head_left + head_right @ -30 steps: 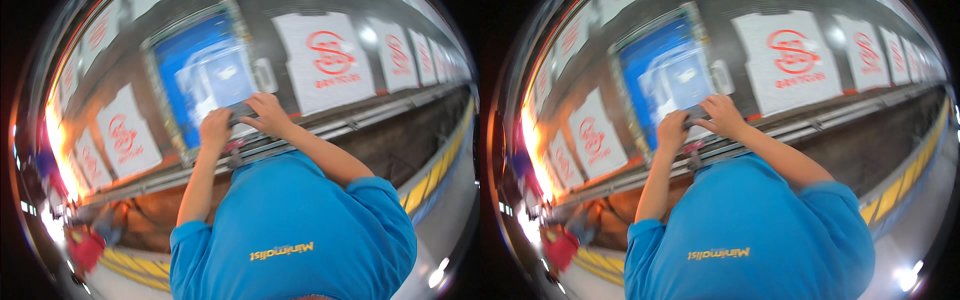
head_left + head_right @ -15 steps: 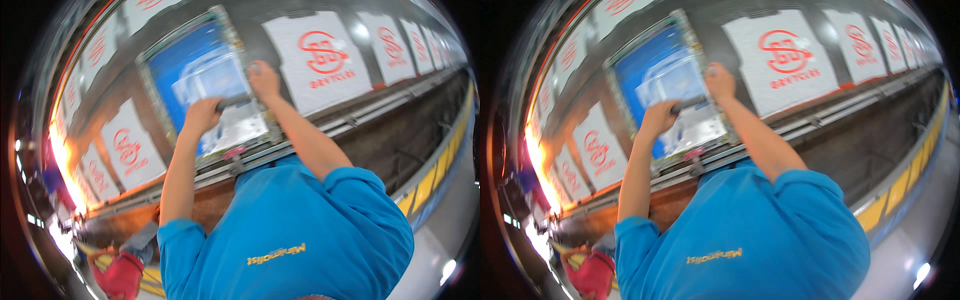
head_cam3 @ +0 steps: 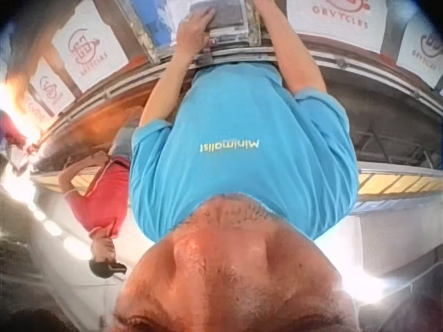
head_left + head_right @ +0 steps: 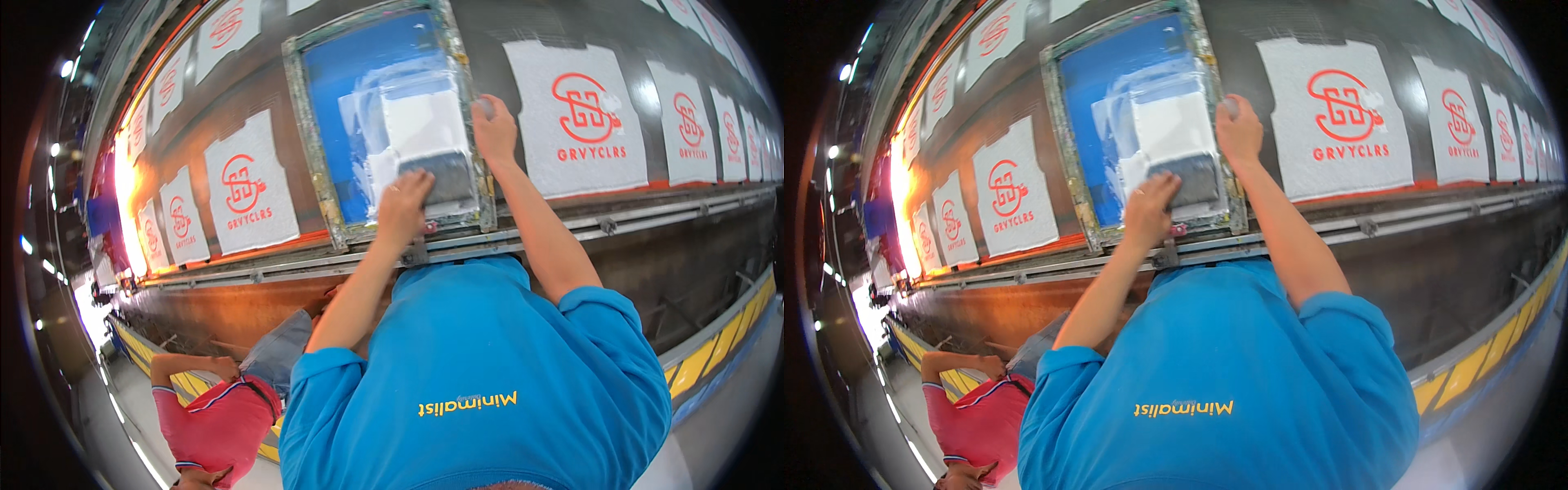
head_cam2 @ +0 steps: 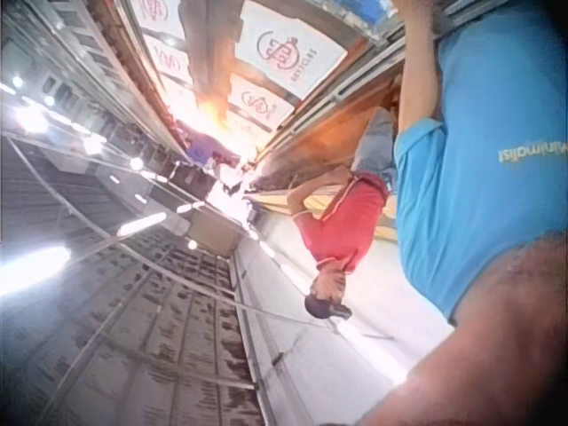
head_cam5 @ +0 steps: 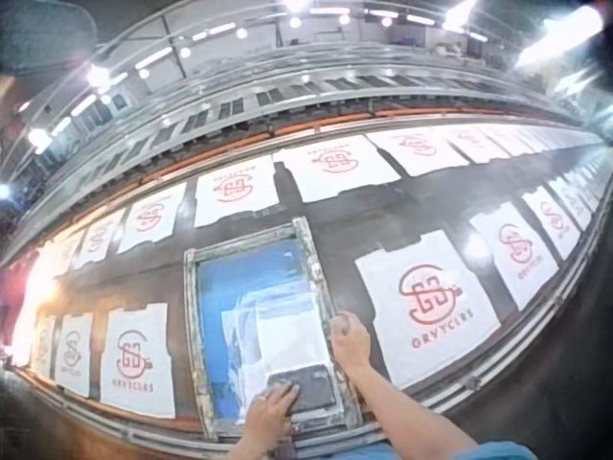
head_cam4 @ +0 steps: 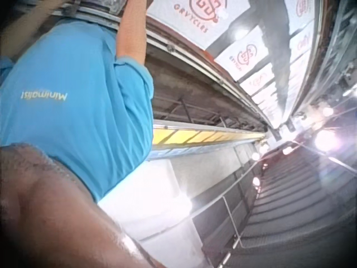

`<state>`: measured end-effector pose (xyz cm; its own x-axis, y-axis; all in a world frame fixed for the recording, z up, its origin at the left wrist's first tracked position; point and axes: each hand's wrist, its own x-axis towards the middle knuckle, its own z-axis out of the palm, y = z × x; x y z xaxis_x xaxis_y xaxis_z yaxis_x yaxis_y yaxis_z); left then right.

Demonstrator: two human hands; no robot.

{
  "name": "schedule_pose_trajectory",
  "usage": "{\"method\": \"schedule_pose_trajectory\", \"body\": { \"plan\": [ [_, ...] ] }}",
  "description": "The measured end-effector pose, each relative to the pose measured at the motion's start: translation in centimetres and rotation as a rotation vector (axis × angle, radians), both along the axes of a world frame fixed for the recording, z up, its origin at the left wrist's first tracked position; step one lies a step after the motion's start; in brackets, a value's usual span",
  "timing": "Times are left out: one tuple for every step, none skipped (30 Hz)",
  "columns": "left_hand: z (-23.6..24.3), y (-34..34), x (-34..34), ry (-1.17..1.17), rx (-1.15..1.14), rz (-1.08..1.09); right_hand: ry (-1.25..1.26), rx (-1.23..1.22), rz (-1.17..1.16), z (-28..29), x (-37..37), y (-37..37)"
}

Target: The person uses a squeegee to spread white ink across a screen printing frame positioned over a white t-shirt. They repeatedly pull the squeegee across the mesh to ensure even coverage of the design area.

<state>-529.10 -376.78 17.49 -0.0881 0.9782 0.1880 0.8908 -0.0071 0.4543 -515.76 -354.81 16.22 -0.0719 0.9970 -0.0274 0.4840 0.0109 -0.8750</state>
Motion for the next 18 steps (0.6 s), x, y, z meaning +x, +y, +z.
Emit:
{"method": "schedule_pose_trajectory", "body": {
  "plan": [
    [0.8, -1.5, 1.2, -0.055, -0.056, 0.005, -0.051, -0.024, 0.020, 0.2, 0.0, -0.1],
    [1.7, -2.3, 1.9, -0.106, -0.109, 0.019, -0.059, 0.033, 0.058, 0.2, 0.4, 0.1],
    [2.1, -2.5, 2.0, -0.094, -0.097, 0.010, -0.050, 0.090, 0.103, 0.2, 0.5, 0.5],
    [2.2, -2.8, 1.7, -0.080, -0.092, 0.009, -0.026, 0.113, 0.127, 0.7, 0.6, 0.7],
    [3.1, -2.6, 1.1, -0.118, -0.107, -0.010, -0.012, 0.067, 0.102, 1.9, 0.3, 1.0],
    [4.2, -2.1, 0.3, -0.166, -0.119, -0.038, 0.031, 0.125, 0.093, 2.6, -0.2, 1.5],
    [4.8, -2.4, -0.6, -0.153, -0.118, -0.026, 0.052, 0.124, 0.086, 3.6, -1.0, 1.5],
    [5.4, -2.7, -1.7, -0.141, -0.117, -0.023, 0.053, 0.005, 0.057, 5.5, -2.4, 0.7],
    [6.2, -2.3, -1.1, -0.144, -0.111, -0.024, 0.038, 0.001, 0.076, 7.1, -2.1, 0.5],
    [7.1, -2.2, -0.8, -0.148, -0.120, 0.004, 0.023, -0.003, 0.088, 8.5, -1.9, 0.4],
    [8.1, -2.2, -0.6, -0.152, -0.131, 0.027, 0.029, -0.022, 0.119, 9.1, -1.8, 0.4],
    [9.2, -2.2, -1.0, -0.145, -0.140, 0.033, 0.047, -0.037, 0.133, 9.3, -1.9, 0.2],
    [10.3, -1.6, -0.5, -0.145, -0.159, 0.041, 0.039, -0.050, 0.140, 9.6, -1.0, 0.4],
    [11.5, -1.1, -0.2, -0.146, -0.181, 0.044, 0.082, -0.063, 0.133, 9.9, -0.3, 0.6],
    [12.6, -0.3, 0.1, -0.144, -0.205, 0.040, 0.110, 0.065, 0.126, 8.0, 0.3, 1.4],
    [13.5, 0.6, -0.3, -0.130, -0.213, 0.037, 0.132, 0.187, 0.104, 6.0, 0.5, 2.2],
    [13.4, 0.9, -0.1, -0.138, -0.229, 0.030, 0.137, 0.093, 0.115, 5.9, 1.0, 1.7],
    [13.5, 0.8, 0.4, -0.161, -0.221, 0.056, 0.142, 0.009, 0.113, 6.8, 0.9, 1.0]
  ]
}}
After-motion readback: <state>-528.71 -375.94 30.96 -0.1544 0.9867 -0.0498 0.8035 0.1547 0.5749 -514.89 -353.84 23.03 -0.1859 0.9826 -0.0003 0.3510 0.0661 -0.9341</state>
